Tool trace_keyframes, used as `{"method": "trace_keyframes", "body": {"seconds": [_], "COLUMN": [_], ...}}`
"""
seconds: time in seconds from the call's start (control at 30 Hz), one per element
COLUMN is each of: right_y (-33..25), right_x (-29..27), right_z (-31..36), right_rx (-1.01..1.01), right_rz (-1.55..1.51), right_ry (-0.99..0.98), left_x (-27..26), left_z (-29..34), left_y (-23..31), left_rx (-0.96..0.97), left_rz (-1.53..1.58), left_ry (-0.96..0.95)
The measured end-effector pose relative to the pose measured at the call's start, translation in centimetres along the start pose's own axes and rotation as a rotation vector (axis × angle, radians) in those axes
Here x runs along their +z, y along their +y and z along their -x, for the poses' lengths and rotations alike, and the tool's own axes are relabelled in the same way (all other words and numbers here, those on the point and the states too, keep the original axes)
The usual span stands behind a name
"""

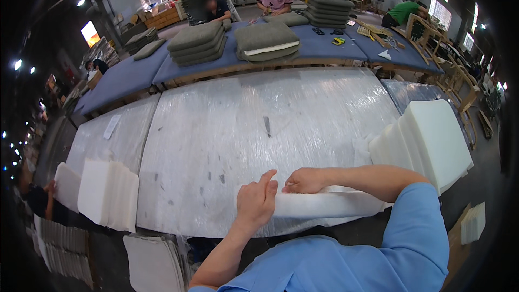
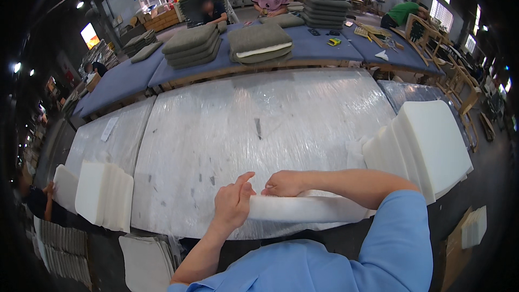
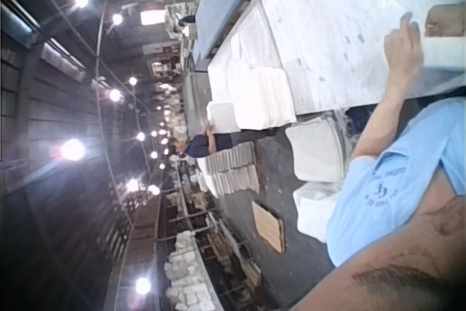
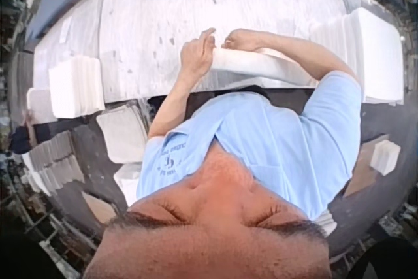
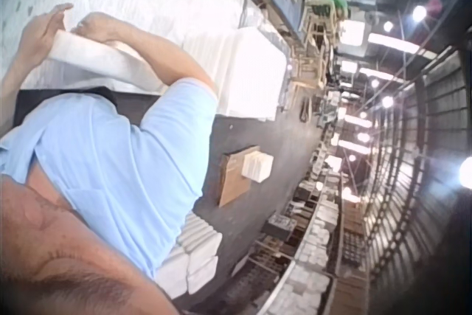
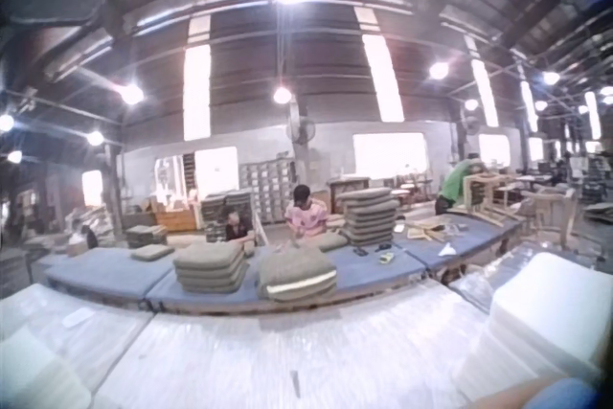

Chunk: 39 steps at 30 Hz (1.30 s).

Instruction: The person picks up a rectangular white foam sheet from a stack and rolls it tightly by hand on a plastic-covered worktable. The rolled foam is held and then placed aside while the person repeats the process with another sheet.

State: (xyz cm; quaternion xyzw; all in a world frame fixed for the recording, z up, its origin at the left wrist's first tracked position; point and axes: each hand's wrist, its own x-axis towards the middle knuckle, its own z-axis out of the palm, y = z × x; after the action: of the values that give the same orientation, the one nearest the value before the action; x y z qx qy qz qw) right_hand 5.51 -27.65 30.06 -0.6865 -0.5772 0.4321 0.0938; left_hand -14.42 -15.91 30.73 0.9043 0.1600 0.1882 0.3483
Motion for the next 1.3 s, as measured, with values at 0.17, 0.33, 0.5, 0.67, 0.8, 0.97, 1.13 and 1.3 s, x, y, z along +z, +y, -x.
{"method": "trace_keyframes", "body": {"seconds": [0.17,0.33,0.5,0.67,0.8,0.97,1.13,1.3], "right_y": [-1.9,-1.9,3.7,0.8,-0.3,1.9,4.0,6.7], "right_x": [-1.7,-2.3,-3.7,-5.6,-1.7,-1.5,-2.9,-2.0], "right_z": [0.2,0.1,5.3,12.6,13.6,11.7,9.5,7.5], "right_rx": [-0.173,-0.121,-0.107,-0.019,-0.131,-0.115,-0.109,-0.33], "right_rz": [-0.047,0.069,0.064,0.241,0.416,0.166,-0.087,-0.053], "right_ry": [0.119,0.052,0.233,0.322,0.365,0.248,0.103,0.177], "left_x": [-0.1,0.0,0.3,0.3,0.2,0.5,1.3,8.3], "left_z": [-0.5,-1.1,-1.2,-1.1,-1.6,-2.2,-2.1,-0.7], "left_y": [-0.8,-0.4,-0.5,-0.3,-0.5,0.0,4.0,12.0], "left_rx": [-0.036,-0.039,-0.019,-0.013,-0.015,-0.012,0.164,0.244], "left_rz": [0.015,-0.016,-0.015,-0.049,-0.055,-0.077,-0.7,-0.417], "left_ry": [0.017,0.002,-0.006,-0.006,-0.003,-0.014,0.058,-0.057]}}
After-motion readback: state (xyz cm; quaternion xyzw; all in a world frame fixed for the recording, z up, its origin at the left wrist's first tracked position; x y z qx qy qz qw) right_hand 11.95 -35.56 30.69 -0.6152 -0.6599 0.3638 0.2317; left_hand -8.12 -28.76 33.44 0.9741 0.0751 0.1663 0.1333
